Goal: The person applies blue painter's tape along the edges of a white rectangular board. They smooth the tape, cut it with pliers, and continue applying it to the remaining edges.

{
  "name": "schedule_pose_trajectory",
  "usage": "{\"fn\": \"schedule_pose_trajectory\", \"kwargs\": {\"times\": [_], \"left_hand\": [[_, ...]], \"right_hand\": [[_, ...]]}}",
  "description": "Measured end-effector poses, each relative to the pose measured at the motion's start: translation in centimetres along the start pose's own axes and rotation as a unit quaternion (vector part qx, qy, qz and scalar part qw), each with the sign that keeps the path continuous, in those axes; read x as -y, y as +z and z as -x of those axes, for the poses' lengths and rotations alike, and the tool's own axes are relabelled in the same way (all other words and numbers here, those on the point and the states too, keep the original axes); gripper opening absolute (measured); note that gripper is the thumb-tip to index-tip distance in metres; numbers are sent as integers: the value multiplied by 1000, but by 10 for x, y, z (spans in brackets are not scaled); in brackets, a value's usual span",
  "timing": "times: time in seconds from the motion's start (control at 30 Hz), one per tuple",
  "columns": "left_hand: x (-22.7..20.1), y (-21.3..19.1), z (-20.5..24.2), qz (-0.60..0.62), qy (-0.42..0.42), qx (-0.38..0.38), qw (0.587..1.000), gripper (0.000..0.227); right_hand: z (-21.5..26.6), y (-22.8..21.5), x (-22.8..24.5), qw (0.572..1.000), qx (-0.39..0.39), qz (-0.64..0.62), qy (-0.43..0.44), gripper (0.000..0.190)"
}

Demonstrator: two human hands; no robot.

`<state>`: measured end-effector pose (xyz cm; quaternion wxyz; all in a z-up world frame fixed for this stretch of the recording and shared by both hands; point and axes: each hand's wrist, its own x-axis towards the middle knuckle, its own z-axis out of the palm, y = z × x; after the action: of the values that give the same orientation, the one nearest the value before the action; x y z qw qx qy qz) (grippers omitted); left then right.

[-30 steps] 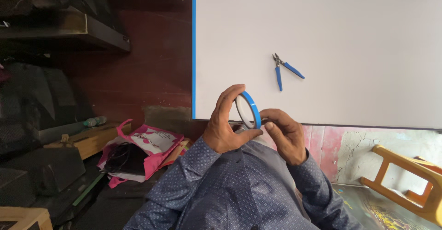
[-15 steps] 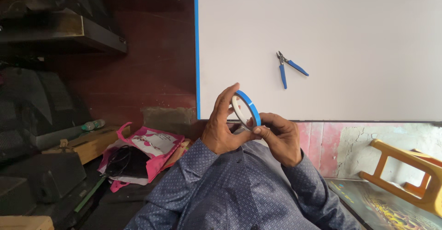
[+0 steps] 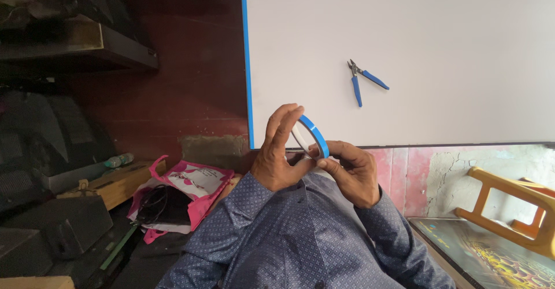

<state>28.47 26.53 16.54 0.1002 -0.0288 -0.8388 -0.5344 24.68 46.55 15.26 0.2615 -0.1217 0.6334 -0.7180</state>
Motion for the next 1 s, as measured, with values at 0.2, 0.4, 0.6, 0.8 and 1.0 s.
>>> {"fn": "schedule_pose_trajectory", "kwargs": {"times": [0.2, 0.4, 0.6, 0.8, 1.0], "left_hand": [[-7, 1, 2, 139, -52, 25, 989, 105], [-9, 2, 7, 56, -1, 24, 998, 107], [-2, 6, 5, -34, 115, 21, 993, 98], [-4, 9, 11, -43, 61, 63, 995, 96], [-15, 18, 17, 47, -20, 49, 997, 117]], "right_hand": [[3, 0, 0, 998, 22, -58, -11, 26], [9, -4, 9, 998, 45, -50, -18, 28], [13, -6, 11, 999, 28, -13, -26, 32], [19, -11, 5, 999, 24, -41, -7, 32], [24, -14, -3, 998, 32, -57, -25, 30]]}}
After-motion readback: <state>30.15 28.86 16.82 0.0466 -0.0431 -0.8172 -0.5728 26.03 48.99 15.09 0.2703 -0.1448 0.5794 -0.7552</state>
